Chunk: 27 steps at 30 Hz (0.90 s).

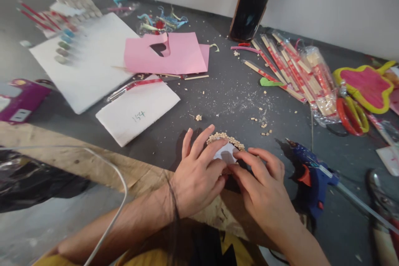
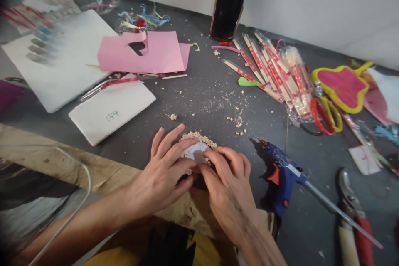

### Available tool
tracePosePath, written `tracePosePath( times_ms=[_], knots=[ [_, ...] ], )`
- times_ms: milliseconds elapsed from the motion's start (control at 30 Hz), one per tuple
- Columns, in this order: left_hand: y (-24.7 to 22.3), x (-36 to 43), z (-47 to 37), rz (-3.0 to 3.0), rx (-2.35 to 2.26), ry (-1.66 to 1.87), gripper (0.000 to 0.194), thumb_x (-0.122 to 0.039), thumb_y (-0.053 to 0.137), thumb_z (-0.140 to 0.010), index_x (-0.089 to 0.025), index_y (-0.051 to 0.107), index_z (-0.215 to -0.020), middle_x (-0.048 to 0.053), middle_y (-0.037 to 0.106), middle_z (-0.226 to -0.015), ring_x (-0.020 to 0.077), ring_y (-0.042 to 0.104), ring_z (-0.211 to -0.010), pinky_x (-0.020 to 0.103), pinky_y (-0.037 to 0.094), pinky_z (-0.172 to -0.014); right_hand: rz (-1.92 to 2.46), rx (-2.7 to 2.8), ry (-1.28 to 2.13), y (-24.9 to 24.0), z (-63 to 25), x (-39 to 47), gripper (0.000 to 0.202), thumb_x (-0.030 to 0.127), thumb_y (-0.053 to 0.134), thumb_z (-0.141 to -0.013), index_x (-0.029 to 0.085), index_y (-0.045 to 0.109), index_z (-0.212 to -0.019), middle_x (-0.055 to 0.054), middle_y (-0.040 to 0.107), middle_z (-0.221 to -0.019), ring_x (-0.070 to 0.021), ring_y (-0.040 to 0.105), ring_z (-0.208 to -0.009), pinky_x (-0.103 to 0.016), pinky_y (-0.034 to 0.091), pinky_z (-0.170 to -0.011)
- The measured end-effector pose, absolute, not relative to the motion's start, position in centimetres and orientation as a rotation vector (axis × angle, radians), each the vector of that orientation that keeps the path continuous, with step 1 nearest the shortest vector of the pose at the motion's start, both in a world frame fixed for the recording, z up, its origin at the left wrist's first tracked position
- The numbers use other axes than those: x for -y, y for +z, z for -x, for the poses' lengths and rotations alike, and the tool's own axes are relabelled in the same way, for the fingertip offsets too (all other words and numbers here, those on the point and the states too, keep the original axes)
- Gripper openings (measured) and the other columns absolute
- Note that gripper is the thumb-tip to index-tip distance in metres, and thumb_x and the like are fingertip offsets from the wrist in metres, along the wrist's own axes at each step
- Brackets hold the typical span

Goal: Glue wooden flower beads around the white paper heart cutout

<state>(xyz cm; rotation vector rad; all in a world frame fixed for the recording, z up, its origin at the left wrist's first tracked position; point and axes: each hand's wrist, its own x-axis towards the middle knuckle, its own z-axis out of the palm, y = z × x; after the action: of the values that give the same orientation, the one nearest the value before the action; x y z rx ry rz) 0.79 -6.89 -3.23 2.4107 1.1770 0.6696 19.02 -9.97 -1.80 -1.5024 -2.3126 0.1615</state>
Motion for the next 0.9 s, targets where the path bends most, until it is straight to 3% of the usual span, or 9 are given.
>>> tracePosePath(
  times_ms=[600, 900],
  knots=[
    [-3.2, 7.1, -0.9, -2.422, -1.208, 0.673, 0.007, -0.027, 0.058, -0.085, -0.023, 0.063, -0.088, 0.001, 0.05, -0.134, 0.0306, 0.022, -0.141, 0.057, 0.006, -0.116, 1.484, 2.279, 0.102, -1.2, -20.4, 10.3, 0.029, 0.013, 0.062, -0.081, 0.019, 0.062, -0.109, -0.008, 0.062, -0.113, -0.0251, 0.046, -0.113, -0.045, 0.041, -0.097],
    [-3.3, 7.0, -1.1, -2.467, -1.22, 0.662, 0.011, -0.031, 0.061, -0.081, -0.021, 0.062, -0.084, 0.002, 0.051, -0.134, 0.0327, 0.023, -0.14, 0.058, 0.006, -0.115, 1.634, 2.12, -0.077, -0.9, -22.2, 11.3, 0.024, 0.016, 0.061, -0.083, 0.02, 0.061, -0.107, -0.006, 0.063, -0.099, -0.0211, 0.054, -0.096, -0.039, 0.046, -0.089]
  ],
)
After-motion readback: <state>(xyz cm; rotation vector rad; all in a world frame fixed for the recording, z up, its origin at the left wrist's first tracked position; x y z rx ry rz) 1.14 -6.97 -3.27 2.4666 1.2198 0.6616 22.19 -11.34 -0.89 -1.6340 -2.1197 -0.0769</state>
